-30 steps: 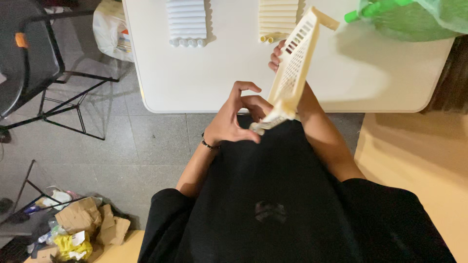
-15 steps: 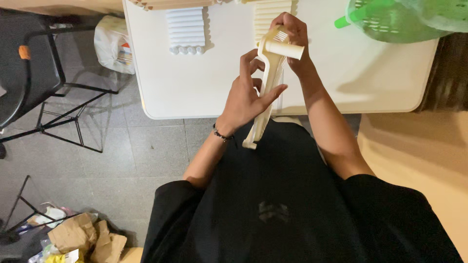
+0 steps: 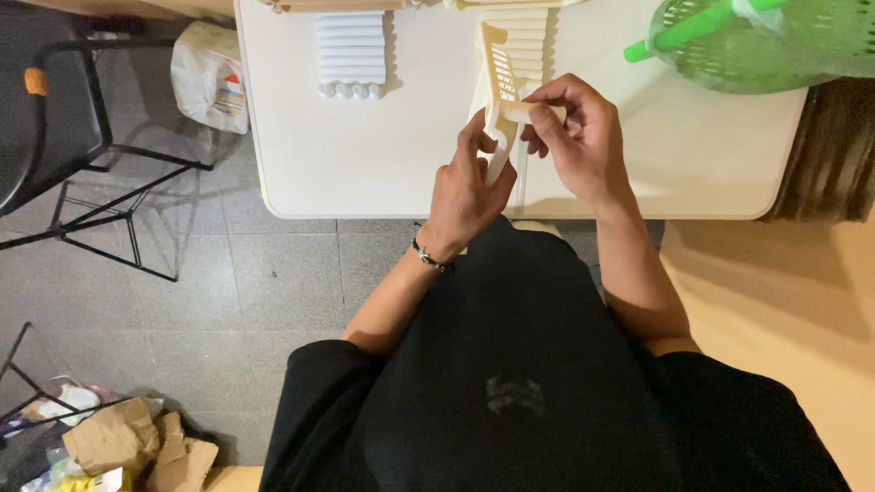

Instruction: The person assembles a small plastic shelving unit by inserting cylindrical rods into the holes of beige plastic trays. They connect multiple trays and rods to form a multi-tiered structure, then place a green plastic basket on top.

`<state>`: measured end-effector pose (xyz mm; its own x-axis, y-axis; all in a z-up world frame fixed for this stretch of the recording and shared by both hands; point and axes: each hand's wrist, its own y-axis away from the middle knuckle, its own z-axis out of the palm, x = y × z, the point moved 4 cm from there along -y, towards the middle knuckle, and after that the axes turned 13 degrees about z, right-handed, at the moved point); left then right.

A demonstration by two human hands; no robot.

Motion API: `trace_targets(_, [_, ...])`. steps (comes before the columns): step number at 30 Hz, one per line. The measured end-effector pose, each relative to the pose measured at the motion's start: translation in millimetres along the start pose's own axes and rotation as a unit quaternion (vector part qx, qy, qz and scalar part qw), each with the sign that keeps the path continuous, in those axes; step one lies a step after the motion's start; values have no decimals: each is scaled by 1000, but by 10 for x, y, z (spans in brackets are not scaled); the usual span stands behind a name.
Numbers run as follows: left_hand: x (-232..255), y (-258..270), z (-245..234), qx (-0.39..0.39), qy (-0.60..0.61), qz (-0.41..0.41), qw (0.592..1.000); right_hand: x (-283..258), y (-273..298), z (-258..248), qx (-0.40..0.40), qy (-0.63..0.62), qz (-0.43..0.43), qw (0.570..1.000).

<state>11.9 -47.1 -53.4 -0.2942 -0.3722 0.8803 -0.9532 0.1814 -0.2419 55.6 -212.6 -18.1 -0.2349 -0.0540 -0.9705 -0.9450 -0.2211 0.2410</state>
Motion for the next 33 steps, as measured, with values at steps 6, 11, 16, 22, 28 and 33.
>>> trace_targets(6, [81,-19,-13,13,0,49,999,-96,115,109,58,25,-105,992])
trace_targets(11, [216,-56,-92,7,-21,72,997,-113,150,83,42,45,-123,991])
trace_targets(16, [298,-76,-199,-2,-4,66,998,-91,156,102,44,-7,-72,996])
trace_targets(22, [363,-104,-235,-1,-28,81,996,-140,197,65,29,100,-208,973])
trace_targets(28, [360,-132,-277,-14,-8,58,998,39,177,9,38,39,-76,996])
trace_targets(33, [371,-149,-293,-14,24,47,999,-124,228,73,83,168,-229,955])
